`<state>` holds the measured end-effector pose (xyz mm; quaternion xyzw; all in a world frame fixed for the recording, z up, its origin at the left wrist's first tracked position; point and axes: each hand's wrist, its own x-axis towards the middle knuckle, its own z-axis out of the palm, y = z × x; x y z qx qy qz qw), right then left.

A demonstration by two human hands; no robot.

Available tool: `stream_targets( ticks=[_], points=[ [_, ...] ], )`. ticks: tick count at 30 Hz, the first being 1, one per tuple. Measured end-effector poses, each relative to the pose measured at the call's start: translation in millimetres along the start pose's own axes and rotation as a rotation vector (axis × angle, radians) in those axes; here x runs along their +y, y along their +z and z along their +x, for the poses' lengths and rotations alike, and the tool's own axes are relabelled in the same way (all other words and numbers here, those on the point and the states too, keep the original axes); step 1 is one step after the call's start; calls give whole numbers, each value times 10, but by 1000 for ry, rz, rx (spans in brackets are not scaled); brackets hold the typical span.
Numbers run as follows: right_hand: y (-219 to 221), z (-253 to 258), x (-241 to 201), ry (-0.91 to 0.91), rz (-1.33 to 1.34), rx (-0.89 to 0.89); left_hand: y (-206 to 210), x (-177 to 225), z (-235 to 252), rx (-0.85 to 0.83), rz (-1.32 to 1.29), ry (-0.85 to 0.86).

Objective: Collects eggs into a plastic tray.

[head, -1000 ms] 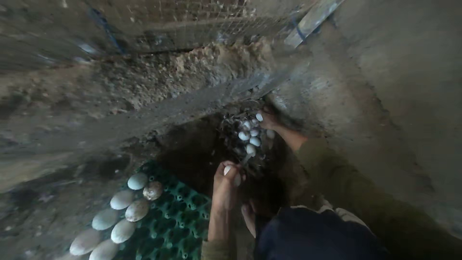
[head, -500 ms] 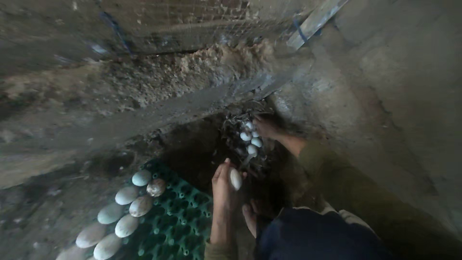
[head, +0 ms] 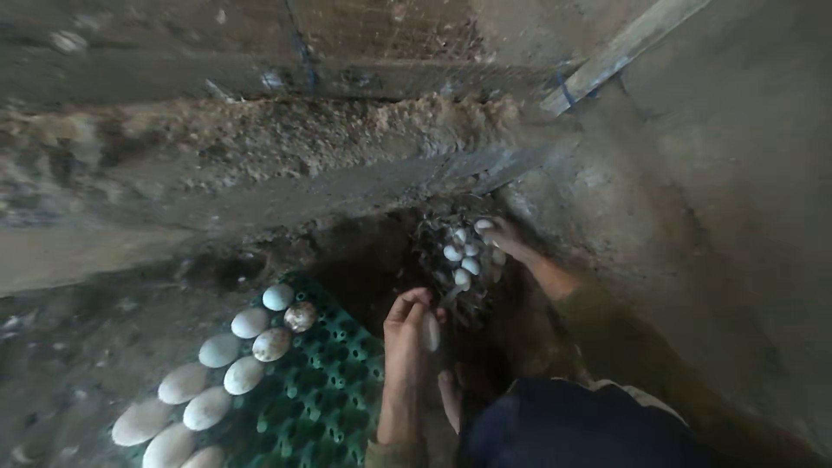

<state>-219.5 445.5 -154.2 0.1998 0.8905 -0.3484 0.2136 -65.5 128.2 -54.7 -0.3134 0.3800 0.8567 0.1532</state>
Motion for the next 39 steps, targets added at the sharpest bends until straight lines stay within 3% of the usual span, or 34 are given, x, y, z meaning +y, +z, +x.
stream_targets(
  ticks=[2,6,9,12,17,21,24,28,31,34,37,39],
  points=[
    [-65,-174,-29,28,336,-79,47,-16,30,-56,142,-13],
    [-101,-547,-376,104,693,-285,240,-68,192,-140,581,92],
    [12,-810,-576,24,718,-481,302,-114,280,-160,849,263],
    [169,-1014,-774,-52,697,-635,318,-106,262,-165,893,418],
    [392,-1342,-1124,-69,643,-637,197,-142,250,-40,809,640],
    [567,-1446,-1211,87,604,-653,47,-117,236,-69,763,642],
    [627,-1425,-1281,192,571,-526,-54,-65,207,-139,698,611],
    [533,-1377,-1251,118,478,-387,-101,-6,154,-198,669,589],
    [502,-1321,-1156,20,556,-411,-186,111,16,-278,820,575],
    [503,-1221,-1038,-11,576,-466,-335,337,-213,-464,1055,476],
    [451,-1200,-1086,-64,201,-423,-562,535,-443,-586,1333,401],
    [488,-1252,-1228,-84,-73,-334,-794,737,-629,-582,1526,347]
  ],
)
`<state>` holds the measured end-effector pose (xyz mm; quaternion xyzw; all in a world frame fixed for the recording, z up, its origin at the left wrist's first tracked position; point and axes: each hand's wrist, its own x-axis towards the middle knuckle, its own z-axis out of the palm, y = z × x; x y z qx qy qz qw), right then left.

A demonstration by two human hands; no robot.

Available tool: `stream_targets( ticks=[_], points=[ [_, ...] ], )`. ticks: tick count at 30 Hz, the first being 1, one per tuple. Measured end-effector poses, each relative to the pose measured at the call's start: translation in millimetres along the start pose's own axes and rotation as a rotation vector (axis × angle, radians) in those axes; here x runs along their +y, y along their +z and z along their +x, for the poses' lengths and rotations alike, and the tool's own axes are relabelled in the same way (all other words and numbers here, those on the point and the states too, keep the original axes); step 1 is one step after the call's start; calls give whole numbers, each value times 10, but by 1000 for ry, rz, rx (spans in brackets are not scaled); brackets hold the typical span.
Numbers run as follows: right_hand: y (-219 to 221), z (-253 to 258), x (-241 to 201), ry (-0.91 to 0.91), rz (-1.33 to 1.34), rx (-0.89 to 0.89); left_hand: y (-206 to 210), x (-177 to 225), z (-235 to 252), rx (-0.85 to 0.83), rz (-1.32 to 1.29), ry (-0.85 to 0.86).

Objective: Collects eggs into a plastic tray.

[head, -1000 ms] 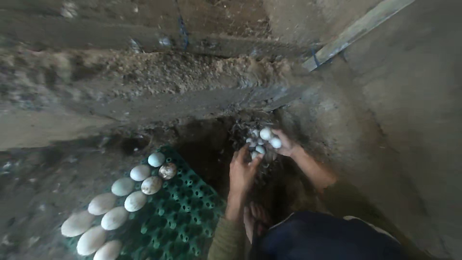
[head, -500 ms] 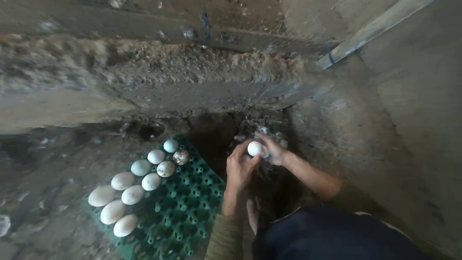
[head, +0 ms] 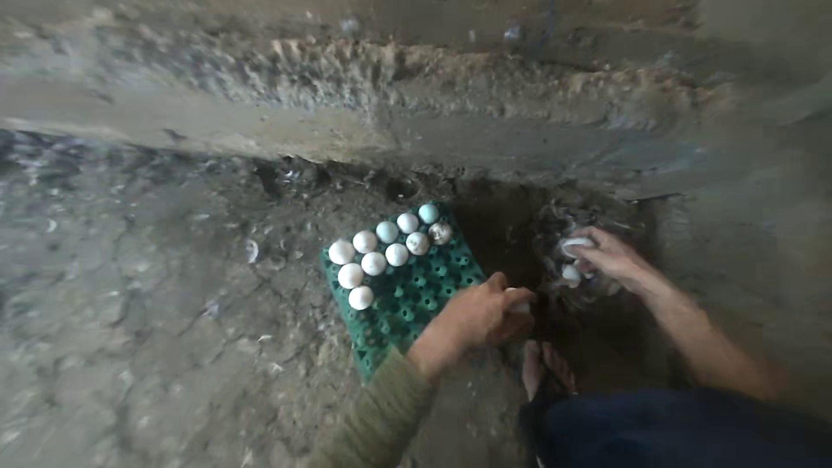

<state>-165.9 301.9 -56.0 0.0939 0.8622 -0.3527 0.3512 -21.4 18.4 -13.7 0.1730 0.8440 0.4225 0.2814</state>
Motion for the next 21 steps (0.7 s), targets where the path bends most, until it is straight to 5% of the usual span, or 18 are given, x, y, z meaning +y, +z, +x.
stream_targets(
  ticks=[4,9,15,21],
  points=[
    [188,-81,-311,-164,-221,58,-386,-296,-741,90,251,-153],
    [835,-404,-834,-510,-251,-114,-620,-816,-1293,274,443,-244],
    [1755,-563,-1211,-917,-309,-272,-482,-1039,-1275,344,495,-214],
    [2213,-440,-1153,-1091,-406,-313,-376,-1034,-1172,225,553,-281]
  ],
)
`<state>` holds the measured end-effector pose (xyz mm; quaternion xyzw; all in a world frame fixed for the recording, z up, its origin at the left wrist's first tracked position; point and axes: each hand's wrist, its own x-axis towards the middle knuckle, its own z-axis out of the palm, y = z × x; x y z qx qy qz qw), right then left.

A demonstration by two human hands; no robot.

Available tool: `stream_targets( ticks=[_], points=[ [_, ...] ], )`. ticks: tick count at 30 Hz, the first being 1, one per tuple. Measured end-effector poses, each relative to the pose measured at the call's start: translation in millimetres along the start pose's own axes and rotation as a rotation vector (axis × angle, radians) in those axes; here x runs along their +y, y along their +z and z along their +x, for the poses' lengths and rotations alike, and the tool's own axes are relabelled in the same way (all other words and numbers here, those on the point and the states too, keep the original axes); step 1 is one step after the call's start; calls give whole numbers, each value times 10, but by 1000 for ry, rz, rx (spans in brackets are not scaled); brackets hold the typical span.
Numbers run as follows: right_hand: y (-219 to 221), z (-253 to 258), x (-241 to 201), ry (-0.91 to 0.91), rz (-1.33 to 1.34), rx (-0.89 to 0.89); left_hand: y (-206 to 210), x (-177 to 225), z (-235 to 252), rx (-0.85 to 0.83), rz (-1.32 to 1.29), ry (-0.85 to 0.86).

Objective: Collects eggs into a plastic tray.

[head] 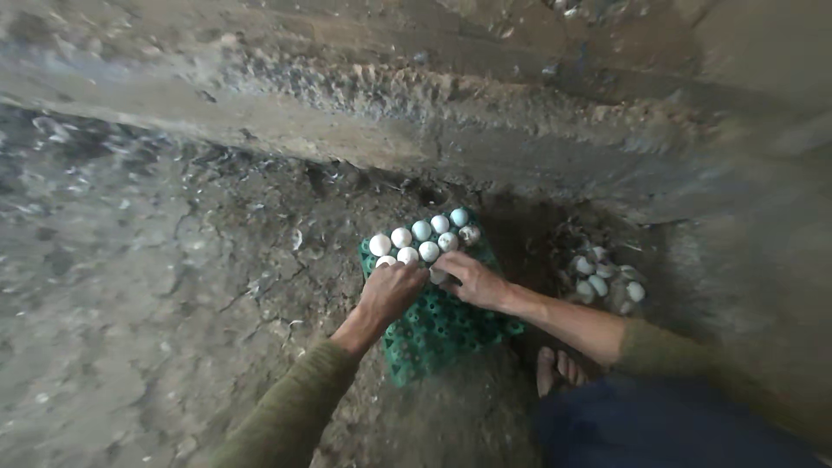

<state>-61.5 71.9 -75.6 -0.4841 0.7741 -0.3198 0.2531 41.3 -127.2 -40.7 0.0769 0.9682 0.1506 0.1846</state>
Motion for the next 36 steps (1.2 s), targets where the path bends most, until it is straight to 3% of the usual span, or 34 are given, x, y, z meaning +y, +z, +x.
stream_targets(
  ticks=[3,7,10,12,15,19,23,28,30,33,36],
  points=[
    [-66,-55,-68,69,37,94,-64,-32,-11,20,-159,-82],
    [-251,-191,-85,119,73,246,-103,-67,17,238,-878,-281],
    [-357,-309,-69,133,87,362,-190,52,150,139,-1351,-385],
    [-457,-412,-15,200,118,439,-262,151,246,29,-1418,-351],
    [-603,-620,163,307,137,536,-350,258,410,-69,-1053,-283],
    [-731,-925,384,400,141,603,-302,381,651,-36,-508,-48],
    [-851,-1193,520,460,145,675,-35,408,864,0,-224,130],
    [-1308,-1574,815,536,-154,741,218,364,935,196,-46,293],
    [-1556,-1849,1023,655,-227,786,322,355,971,295,-24,336],
    [-1743,-2246,1368,964,-95,786,376,321,934,364,12,359],
    [-1599,-2489,1886,1124,21,621,428,252,843,368,16,342]
  ],
)
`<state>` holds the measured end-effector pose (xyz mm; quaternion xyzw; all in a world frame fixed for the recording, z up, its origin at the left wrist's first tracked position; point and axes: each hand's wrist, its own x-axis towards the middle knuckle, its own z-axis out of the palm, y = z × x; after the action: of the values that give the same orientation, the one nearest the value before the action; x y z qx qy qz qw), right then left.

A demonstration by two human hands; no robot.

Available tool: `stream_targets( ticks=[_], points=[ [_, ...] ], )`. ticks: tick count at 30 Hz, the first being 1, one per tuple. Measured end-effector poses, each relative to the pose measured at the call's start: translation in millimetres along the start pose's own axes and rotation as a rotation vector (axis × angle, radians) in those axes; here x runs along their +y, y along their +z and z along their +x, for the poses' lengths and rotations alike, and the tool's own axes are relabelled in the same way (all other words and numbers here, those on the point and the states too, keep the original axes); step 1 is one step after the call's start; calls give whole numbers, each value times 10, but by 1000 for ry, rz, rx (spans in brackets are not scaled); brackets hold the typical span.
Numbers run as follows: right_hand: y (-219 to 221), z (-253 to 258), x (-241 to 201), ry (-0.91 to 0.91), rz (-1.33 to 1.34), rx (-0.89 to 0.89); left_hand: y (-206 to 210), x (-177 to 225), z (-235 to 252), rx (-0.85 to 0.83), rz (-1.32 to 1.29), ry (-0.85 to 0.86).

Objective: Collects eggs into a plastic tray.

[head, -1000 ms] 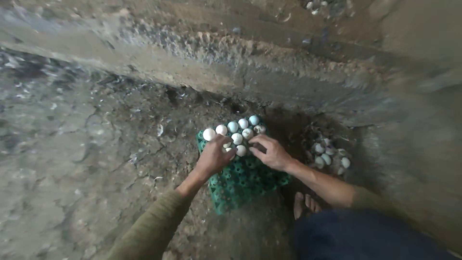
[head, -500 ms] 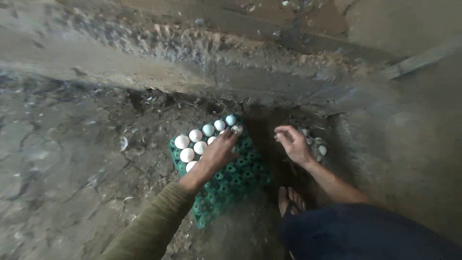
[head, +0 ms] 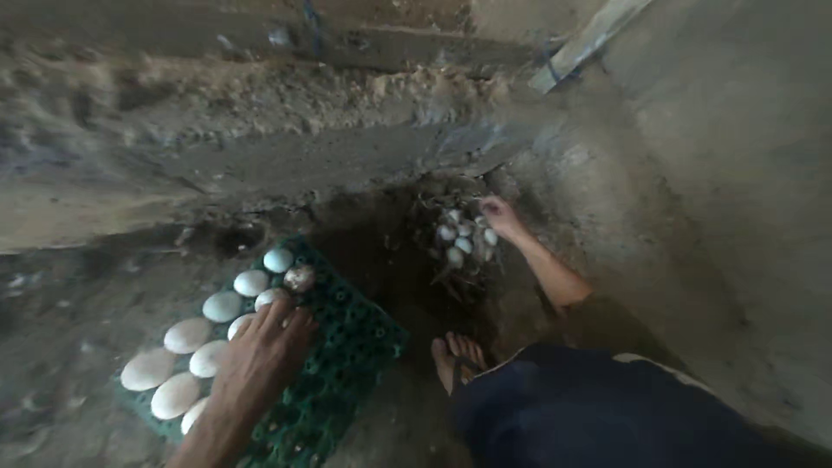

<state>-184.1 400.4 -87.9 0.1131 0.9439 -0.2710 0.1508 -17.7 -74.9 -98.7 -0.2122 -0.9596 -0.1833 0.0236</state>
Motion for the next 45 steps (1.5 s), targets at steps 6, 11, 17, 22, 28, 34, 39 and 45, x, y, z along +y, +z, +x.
stream_targets(
  ticks=[6,11,17,22,28,34,39,45],
  points=[
    [556,367,208,30,-11,-208,-207,70,6,-36,-34,-46],
    [799,626,233,-2,-124,-235,-356,444,181,2,-155,-51],
    [777,768,246,-127,-245,-385,-142,1175,628,133,-385,-44],
    [656,686,256,-52,-101,-368,286,1809,948,-35,-763,-124],
    [367,515,464,273,780,-175,760,2244,1259,-49,-1565,-700],
    [316,11,248,267,857,-294,1107,2234,1761,-31,-1781,-979],
    [420,-453,29,-269,348,-236,1189,2245,1826,-19,-1955,-990],
    [408,-134,-114,18,-406,-366,1205,2319,1514,-160,-1969,-1161]
  ],
)
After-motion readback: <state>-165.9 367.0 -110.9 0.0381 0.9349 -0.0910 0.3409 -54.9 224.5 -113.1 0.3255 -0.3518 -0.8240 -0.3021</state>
